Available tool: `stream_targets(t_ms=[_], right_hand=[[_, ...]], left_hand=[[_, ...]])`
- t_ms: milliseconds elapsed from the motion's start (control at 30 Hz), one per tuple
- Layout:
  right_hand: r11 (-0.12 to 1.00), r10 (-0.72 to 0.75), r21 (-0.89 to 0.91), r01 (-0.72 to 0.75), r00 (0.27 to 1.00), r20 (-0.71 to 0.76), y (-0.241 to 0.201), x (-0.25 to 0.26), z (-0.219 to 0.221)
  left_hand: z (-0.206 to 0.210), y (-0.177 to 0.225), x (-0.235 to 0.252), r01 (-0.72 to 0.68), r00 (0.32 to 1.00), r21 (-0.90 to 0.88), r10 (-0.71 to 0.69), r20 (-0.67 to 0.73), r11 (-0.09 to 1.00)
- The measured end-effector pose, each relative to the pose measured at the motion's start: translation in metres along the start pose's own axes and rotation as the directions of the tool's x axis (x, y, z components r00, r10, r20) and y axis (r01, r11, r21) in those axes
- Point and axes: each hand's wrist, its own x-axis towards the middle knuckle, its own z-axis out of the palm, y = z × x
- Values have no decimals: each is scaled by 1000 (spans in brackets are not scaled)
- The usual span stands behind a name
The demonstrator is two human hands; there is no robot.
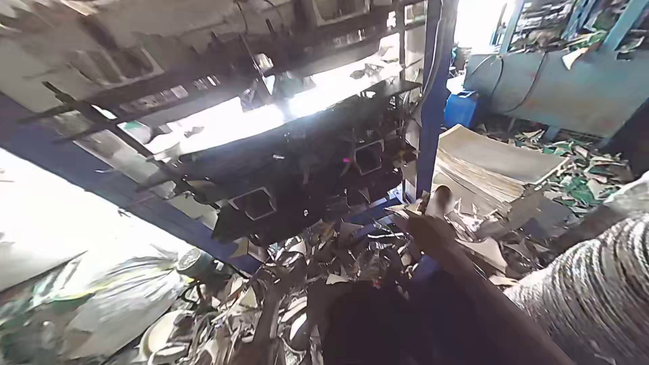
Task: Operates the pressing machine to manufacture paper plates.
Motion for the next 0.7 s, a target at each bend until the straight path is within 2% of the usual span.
stream_targets(t_ms=[67,100,167,200,267,333,367,433,500,567,633,700], right_hand=[[972,-213,100,213,977,-11,-49,16,-27],[917,-371,126,378,926,-70,-72,16,-33],[725,-661,116,679,734,-159,-112,8,-39],[627,-753,139,766,642,-145,-126,-3,-43],[491,-857,248,835,514,-35,-130,-33,-51],[341,-930,313,887,366,-24,-105,-54,-49],[290,-946,344,893,323,-39,-89,-61,-48],[315,-936,393,864,352,-22,-61,-72,-47],[433,-888,339,835,460,1,-43,-84,-39],[500,-846,292,816,532,-40,-30,-92,-23],[549,-777,379,745,622,-96,-13,-97,-17],[592,-639,531,606,755,-150,12,-107,-34]], left_hand=[[-40,37,6,-284,959,1,284,-8,959],[-61,63,3,-398,917,-26,398,-7,917],[-91,109,-9,-579,815,-102,577,-47,809],[-99,124,-15,-641,767,-120,636,-86,758],[-103,134,-20,-701,713,-149,683,-157,698],[-94,129,-20,-718,693,-173,670,-265,674],[-87,128,-20,-719,689,-187,649,-323,670],[-75,131,-25,-701,707,-287,588,-391,652],[-64,138,-25,-680,731,-417,513,-451,603],[-47,135,-13,-628,769,-433,429,-475,646],[-27,119,7,-553,825,-383,422,-376,740],[-23,119,17,-395,917,-356,385,-100,847]])
